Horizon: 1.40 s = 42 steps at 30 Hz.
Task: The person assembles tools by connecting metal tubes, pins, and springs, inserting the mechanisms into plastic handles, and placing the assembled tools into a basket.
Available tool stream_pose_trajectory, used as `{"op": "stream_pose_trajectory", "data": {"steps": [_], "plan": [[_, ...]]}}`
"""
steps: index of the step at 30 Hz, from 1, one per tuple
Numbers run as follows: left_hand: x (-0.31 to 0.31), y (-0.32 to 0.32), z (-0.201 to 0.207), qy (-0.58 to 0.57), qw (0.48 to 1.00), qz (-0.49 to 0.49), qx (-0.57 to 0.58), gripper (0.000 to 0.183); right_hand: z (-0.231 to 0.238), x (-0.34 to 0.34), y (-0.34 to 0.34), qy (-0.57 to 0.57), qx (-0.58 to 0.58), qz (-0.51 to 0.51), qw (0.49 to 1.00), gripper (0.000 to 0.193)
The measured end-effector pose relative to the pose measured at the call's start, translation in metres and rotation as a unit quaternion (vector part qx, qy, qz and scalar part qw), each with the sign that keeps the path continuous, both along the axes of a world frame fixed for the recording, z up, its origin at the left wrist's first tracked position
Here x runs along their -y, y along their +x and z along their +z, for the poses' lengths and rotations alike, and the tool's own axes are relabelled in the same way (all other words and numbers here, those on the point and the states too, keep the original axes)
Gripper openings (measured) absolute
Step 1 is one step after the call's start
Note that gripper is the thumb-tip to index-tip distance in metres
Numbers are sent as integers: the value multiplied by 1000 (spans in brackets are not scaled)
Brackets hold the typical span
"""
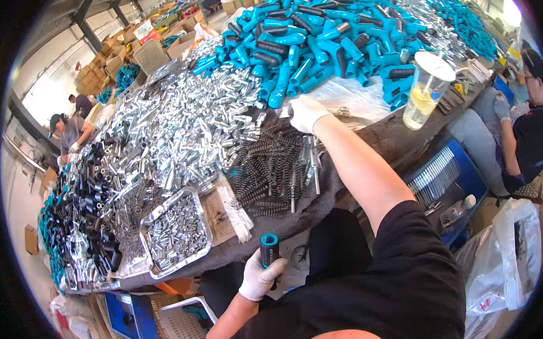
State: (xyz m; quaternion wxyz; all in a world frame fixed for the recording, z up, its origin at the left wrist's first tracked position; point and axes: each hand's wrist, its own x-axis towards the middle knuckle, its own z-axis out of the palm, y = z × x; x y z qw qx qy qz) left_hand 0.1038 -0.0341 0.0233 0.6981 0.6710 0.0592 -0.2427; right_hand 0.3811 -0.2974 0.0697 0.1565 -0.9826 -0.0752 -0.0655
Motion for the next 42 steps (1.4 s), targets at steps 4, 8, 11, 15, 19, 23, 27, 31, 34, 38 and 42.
{"op": "stream_pose_trajectory", "data": {"steps": [4,8,11,15,19,23,27,31,34,38,42], "plan": [[5,-14,9,18,1000,-7,19,17,-6,5,2,170,85,2,982,19],[7,-28,15,0,999,17,37,18,18,2,-14,327,156,-4,932,25],[4,-33,19,-6,999,27,42,20,45,-17,-49,569,134,136,800,26],[0,-42,23,-91,995,22,46,22,85,-54,-183,446,12,364,817,13],[3,-50,26,-36,998,-30,36,22,55,-55,-240,423,29,392,817,19],[10,-53,29,15,998,-41,52,24,40,-34,-248,383,47,347,855,21],[14,-44,26,163,974,-76,138,25,46,-28,-260,274,-5,397,876,24],[21,-43,26,283,915,-124,259,31,25,-28,-253,269,-39,372,887,24],[21,-39,27,61,995,-80,7,29,21,-32,-257,225,-10,368,902,22],[26,-28,26,87,989,-62,100,29,29,-29,-245,200,5,404,892,22],[25,-5,30,17,993,-14,116,13,69,-13,-201,274,-150,447,838,63]]}}
